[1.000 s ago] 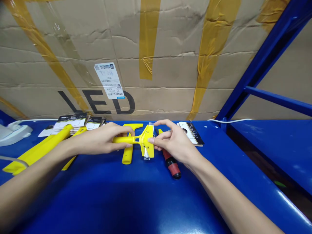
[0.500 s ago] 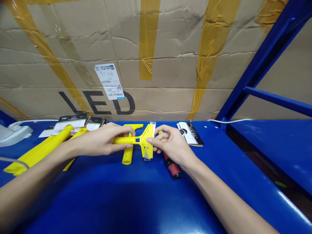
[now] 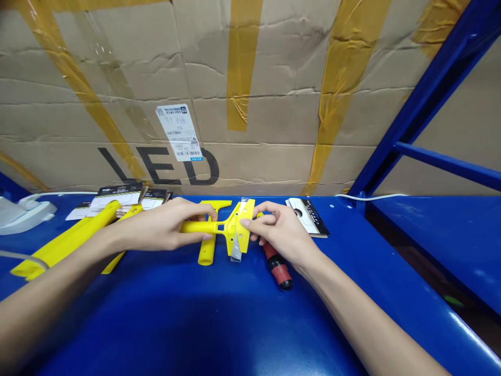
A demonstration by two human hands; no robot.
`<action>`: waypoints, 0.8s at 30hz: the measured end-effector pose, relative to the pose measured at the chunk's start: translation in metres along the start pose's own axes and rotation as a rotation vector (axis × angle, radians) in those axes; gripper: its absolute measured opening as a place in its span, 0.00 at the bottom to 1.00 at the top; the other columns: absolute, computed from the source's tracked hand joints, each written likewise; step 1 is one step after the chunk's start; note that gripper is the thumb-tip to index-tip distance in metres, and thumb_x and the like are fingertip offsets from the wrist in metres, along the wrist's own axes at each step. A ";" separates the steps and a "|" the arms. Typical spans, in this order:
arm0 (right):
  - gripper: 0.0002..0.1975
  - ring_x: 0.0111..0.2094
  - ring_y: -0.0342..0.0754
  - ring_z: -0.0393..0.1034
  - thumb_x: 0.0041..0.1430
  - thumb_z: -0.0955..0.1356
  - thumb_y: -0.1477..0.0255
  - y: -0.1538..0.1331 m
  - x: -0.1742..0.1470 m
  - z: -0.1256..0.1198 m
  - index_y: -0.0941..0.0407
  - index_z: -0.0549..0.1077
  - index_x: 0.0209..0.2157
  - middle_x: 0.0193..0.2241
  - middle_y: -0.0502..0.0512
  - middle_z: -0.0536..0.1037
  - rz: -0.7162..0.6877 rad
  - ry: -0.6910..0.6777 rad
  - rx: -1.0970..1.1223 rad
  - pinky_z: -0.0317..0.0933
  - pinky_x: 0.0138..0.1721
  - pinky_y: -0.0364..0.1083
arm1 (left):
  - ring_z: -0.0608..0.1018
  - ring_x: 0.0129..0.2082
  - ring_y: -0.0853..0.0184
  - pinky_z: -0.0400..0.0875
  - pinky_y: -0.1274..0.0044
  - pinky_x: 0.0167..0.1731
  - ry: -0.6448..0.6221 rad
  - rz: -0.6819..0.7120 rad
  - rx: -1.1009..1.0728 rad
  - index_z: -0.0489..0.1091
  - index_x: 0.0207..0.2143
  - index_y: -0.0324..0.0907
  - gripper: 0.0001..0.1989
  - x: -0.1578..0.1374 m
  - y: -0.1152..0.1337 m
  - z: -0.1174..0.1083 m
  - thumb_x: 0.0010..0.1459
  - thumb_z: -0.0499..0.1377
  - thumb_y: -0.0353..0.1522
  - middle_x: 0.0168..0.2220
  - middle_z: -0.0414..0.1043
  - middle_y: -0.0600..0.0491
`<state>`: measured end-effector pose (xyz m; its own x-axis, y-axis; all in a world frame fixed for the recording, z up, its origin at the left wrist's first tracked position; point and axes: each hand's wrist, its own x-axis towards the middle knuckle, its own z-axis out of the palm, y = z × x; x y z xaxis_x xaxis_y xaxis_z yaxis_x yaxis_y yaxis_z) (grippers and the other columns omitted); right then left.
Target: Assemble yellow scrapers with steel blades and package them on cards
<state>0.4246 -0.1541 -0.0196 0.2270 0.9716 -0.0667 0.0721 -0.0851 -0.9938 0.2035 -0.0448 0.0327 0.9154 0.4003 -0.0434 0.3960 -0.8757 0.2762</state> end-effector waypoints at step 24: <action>0.24 0.20 0.39 0.68 0.38 0.83 0.65 0.000 -0.002 0.006 0.55 0.73 0.34 0.23 0.46 0.80 -0.029 -0.067 0.091 0.65 0.24 0.40 | 0.69 0.29 0.69 0.57 0.76 0.30 0.072 0.026 -0.059 0.70 0.43 0.43 0.08 -0.001 0.008 0.003 0.64 0.59 0.37 0.31 0.71 0.57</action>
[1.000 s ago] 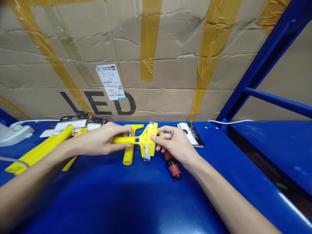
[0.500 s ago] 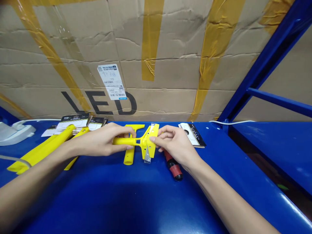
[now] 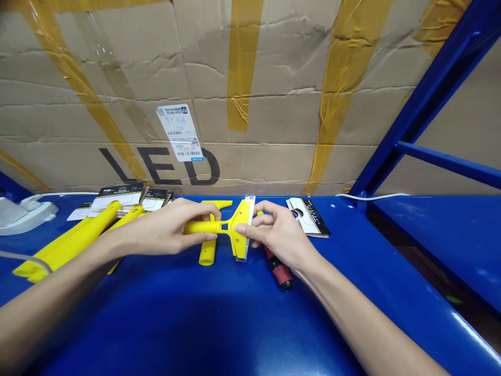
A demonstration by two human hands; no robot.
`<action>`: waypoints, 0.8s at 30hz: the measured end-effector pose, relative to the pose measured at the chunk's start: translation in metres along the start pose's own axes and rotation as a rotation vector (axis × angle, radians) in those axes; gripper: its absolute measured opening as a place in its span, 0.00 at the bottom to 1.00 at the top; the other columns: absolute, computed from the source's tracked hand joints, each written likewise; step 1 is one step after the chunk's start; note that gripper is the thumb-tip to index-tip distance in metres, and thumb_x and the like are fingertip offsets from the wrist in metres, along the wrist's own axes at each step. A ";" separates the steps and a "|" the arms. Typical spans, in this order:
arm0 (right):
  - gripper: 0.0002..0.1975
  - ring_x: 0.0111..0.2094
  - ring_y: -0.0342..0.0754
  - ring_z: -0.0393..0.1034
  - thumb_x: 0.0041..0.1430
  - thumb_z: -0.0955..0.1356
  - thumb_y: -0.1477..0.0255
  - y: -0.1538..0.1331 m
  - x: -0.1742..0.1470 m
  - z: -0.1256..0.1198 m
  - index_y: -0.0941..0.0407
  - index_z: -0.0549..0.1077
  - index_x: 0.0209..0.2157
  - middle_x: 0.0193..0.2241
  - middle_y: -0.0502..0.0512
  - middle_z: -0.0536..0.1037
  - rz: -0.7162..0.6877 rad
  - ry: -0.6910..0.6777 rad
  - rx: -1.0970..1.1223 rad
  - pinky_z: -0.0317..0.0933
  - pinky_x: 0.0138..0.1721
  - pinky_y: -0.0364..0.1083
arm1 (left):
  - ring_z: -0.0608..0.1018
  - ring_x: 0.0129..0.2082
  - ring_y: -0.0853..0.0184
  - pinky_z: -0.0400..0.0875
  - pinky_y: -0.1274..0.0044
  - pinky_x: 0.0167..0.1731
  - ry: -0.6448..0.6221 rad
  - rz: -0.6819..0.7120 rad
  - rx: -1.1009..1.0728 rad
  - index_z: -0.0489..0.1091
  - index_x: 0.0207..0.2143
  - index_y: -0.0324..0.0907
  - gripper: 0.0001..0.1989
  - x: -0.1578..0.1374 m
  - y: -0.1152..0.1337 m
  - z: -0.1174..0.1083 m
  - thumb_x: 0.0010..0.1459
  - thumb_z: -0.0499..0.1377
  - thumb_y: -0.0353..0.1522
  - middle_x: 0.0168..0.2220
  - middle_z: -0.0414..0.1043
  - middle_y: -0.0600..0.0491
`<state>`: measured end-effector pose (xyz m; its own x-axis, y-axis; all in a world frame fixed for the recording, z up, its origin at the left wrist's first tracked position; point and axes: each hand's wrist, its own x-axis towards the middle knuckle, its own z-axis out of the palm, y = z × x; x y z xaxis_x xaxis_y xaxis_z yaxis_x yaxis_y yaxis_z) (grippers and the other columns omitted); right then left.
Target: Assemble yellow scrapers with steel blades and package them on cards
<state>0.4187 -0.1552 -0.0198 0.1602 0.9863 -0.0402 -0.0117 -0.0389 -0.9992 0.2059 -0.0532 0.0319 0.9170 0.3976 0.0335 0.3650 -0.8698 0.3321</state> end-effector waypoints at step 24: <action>0.14 0.27 0.44 0.73 0.50 0.78 0.61 -0.005 -0.005 0.005 0.57 0.78 0.30 0.28 0.52 0.80 -0.154 -0.124 -0.184 0.69 0.30 0.43 | 0.61 0.22 0.74 0.51 0.77 0.25 0.034 0.065 -0.074 0.65 0.26 0.41 0.22 0.006 0.000 0.015 0.68 0.53 0.46 0.21 0.57 0.61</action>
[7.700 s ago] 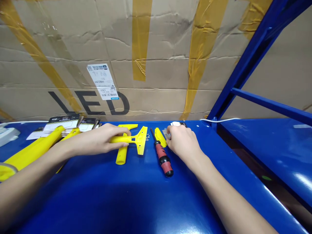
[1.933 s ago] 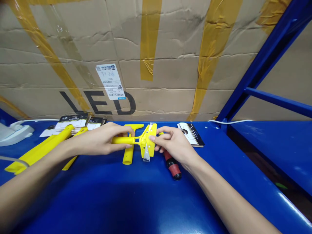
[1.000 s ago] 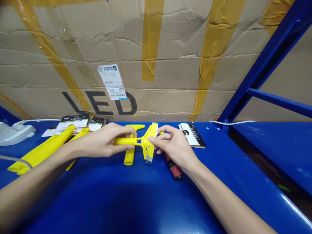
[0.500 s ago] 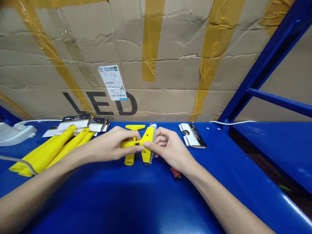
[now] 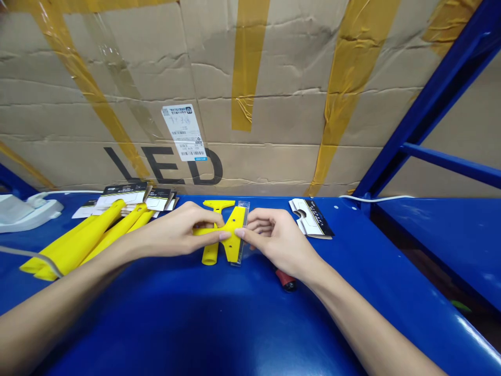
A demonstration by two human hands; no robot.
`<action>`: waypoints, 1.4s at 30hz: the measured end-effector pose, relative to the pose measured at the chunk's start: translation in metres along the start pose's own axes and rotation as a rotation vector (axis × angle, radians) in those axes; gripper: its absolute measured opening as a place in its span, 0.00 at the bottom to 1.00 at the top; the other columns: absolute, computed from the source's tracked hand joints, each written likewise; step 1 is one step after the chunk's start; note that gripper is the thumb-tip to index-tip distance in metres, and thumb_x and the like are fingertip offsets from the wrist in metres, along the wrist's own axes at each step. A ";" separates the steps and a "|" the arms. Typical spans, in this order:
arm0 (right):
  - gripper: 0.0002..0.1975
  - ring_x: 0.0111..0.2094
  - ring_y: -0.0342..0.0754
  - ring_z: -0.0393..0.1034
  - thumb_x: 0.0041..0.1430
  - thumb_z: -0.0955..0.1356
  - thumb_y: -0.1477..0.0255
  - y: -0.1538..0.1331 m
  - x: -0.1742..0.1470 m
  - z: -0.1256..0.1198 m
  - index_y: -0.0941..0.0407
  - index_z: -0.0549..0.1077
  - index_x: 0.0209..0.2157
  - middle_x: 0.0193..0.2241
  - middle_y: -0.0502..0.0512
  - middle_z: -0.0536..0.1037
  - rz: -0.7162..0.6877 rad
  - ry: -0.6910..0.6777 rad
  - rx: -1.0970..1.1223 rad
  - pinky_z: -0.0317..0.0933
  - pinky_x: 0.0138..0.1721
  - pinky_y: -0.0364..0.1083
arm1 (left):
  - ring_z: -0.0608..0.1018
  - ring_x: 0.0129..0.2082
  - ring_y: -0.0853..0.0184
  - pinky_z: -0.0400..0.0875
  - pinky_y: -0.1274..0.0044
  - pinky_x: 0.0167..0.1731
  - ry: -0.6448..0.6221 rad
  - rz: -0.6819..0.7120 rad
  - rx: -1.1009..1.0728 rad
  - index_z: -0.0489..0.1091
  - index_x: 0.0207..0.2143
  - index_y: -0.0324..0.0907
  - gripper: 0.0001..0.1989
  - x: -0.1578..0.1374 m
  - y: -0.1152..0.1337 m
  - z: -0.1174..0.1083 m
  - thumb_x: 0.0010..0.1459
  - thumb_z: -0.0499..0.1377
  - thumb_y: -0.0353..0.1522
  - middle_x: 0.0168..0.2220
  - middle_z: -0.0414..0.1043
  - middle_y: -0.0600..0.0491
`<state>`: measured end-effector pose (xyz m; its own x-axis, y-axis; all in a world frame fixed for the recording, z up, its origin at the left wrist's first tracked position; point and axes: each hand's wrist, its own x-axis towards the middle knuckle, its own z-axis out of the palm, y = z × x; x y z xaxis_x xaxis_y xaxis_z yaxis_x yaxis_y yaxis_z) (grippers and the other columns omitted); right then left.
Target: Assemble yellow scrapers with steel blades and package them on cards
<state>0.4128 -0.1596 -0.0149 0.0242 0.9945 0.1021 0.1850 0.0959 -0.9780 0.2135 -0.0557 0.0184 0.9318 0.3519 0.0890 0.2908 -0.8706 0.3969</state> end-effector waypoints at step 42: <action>0.07 0.28 0.48 0.65 0.60 0.65 0.79 0.010 0.003 -0.004 0.54 0.70 0.30 0.26 0.53 0.72 -0.173 -0.042 -1.320 0.46 0.30 0.45 | 0.67 0.17 0.71 0.58 0.78 0.22 -0.264 -0.235 -0.135 0.66 0.21 0.42 0.20 0.003 -0.006 -0.016 0.62 0.57 0.44 0.16 0.68 0.56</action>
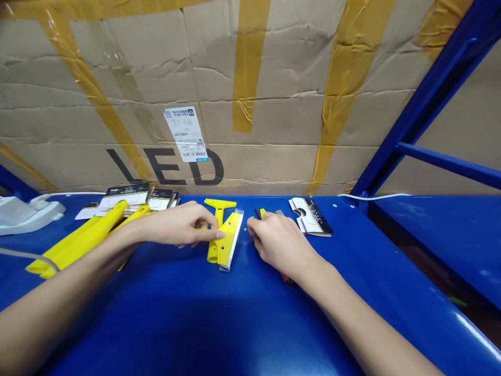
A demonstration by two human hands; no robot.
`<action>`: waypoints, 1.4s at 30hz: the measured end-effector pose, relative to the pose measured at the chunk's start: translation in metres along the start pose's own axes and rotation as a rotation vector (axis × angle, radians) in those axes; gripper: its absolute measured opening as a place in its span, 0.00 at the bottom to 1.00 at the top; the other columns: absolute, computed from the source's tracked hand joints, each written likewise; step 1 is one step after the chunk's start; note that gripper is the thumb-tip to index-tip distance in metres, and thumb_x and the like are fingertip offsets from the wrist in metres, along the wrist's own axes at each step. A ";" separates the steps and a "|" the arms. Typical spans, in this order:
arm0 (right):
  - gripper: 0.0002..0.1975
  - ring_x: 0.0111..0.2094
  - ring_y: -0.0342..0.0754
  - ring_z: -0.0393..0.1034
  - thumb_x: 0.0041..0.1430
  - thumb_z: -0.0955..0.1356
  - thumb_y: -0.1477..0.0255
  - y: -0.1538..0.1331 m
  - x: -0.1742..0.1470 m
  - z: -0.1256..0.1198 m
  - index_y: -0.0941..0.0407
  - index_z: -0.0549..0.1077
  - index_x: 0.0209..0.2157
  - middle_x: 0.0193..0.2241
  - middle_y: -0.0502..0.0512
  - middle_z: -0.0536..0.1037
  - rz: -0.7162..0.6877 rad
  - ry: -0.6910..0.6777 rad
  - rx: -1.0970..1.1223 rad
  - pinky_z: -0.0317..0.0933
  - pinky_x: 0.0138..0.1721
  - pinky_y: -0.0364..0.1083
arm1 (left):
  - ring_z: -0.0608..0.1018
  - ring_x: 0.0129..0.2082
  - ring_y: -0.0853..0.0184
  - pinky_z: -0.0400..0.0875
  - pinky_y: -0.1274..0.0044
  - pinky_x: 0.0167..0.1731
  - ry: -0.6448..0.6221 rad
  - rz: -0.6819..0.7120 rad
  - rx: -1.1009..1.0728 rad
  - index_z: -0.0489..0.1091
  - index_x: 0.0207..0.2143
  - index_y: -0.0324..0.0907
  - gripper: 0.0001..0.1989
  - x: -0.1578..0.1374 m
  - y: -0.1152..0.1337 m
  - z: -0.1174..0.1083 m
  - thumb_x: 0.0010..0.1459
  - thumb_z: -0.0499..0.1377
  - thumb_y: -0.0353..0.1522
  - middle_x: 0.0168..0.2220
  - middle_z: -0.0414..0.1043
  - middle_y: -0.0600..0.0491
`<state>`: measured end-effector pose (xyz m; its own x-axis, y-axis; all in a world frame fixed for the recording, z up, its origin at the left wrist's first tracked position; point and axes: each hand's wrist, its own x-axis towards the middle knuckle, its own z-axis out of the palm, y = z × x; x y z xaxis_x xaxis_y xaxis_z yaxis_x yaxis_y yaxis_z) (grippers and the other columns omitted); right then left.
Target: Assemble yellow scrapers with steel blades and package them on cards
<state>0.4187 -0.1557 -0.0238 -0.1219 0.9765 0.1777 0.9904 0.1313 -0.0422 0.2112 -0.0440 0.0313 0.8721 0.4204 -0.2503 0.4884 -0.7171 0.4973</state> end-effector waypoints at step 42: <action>0.15 0.36 0.51 0.67 0.70 0.59 0.82 -0.020 -0.008 -0.006 0.60 0.74 0.32 0.33 0.58 0.79 -0.528 0.552 -0.123 0.56 0.33 0.49 | 0.66 0.14 0.74 0.60 0.81 0.15 -0.117 -0.049 -0.303 0.65 0.22 0.41 0.24 -0.005 0.000 0.002 0.61 0.59 0.49 0.17 0.66 0.57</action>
<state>0.4007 -0.1676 -0.0183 -0.5624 0.5583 0.6099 0.8137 0.5047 0.2883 0.2071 -0.0472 0.0312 0.8540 0.3709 -0.3650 0.5140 -0.4924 0.7023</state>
